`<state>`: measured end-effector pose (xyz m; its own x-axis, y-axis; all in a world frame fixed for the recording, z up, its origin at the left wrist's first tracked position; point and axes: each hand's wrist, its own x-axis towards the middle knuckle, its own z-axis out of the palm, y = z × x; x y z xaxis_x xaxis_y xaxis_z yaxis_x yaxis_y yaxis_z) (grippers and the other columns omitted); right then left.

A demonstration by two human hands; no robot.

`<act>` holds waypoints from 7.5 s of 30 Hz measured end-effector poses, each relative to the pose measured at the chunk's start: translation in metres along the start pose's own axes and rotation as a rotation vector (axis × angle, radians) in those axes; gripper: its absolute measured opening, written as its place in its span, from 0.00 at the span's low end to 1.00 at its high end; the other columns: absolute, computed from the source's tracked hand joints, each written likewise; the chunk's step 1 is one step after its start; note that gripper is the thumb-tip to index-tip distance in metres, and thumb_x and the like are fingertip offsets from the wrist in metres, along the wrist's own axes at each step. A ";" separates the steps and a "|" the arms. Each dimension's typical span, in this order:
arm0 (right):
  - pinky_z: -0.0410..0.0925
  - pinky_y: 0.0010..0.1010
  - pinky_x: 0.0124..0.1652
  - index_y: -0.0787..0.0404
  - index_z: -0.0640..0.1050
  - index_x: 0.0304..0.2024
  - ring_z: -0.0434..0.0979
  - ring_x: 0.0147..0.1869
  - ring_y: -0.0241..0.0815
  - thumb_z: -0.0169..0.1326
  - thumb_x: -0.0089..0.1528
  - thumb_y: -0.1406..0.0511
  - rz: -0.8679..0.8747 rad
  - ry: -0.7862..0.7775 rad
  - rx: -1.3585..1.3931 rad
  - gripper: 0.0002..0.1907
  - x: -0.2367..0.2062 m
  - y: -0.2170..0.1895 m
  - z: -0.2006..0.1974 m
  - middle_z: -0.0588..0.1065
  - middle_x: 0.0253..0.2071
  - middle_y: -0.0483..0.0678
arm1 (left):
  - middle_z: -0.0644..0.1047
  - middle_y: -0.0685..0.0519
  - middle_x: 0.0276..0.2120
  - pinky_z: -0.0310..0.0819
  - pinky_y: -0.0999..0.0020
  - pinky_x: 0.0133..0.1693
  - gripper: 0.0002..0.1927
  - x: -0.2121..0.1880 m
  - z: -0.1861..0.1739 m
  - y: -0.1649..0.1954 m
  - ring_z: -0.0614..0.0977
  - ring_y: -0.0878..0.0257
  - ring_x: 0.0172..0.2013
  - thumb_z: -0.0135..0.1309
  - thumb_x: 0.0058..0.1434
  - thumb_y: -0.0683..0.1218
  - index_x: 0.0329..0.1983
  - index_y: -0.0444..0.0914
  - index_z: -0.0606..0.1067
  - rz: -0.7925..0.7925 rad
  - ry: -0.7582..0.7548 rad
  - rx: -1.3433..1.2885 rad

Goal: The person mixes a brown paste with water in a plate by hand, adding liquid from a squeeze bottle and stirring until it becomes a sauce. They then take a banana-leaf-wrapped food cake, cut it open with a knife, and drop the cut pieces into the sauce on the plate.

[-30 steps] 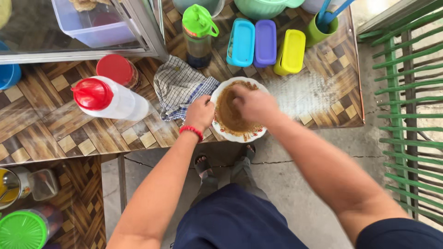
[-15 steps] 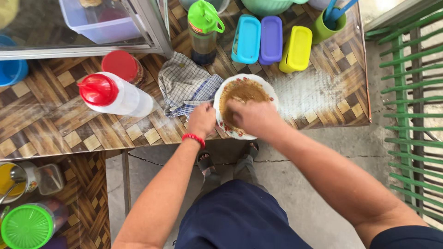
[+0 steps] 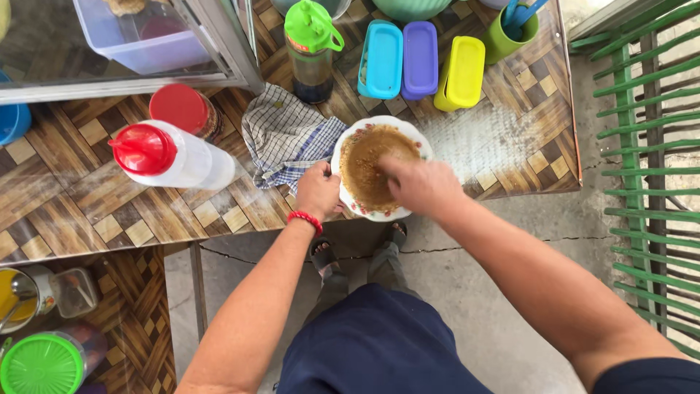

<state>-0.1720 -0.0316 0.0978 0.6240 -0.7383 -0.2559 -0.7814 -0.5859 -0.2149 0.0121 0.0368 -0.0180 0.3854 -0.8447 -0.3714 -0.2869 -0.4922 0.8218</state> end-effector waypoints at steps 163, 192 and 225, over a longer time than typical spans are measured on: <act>0.71 0.53 0.26 0.51 0.75 0.49 0.80 0.29 0.60 0.53 0.61 0.56 -0.002 0.134 0.050 0.15 0.001 0.009 0.013 0.80 0.30 0.55 | 0.83 0.43 0.31 0.84 0.61 0.23 0.09 0.019 -0.020 0.042 0.86 0.56 0.23 0.52 0.62 0.43 0.40 0.32 0.77 -0.167 -0.213 -0.172; 0.72 0.53 0.32 0.47 0.74 0.57 0.82 0.36 0.58 0.53 0.63 0.56 0.020 0.070 0.014 0.19 0.001 0.012 0.011 0.81 0.33 0.53 | 0.84 0.42 0.29 0.78 0.62 0.32 0.10 -0.021 0.009 -0.005 0.85 0.58 0.27 0.55 0.60 0.44 0.37 0.32 0.80 0.077 0.114 -0.016; 0.70 0.57 0.27 0.43 0.71 0.57 0.80 0.28 0.62 0.53 0.61 0.56 0.061 -0.048 0.013 0.21 -0.003 0.011 0.017 0.79 0.27 0.56 | 0.82 0.42 0.30 0.86 0.60 0.23 0.08 -0.037 0.035 -0.005 0.87 0.55 0.25 0.48 0.65 0.41 0.37 0.29 0.72 -0.239 -0.022 -0.492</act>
<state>-0.1817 -0.0303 0.0803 0.5754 -0.7553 -0.3137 -0.8178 -0.5360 -0.2094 -0.0315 0.0635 -0.0238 0.3694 -0.7282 -0.5773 0.2530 -0.5190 0.8165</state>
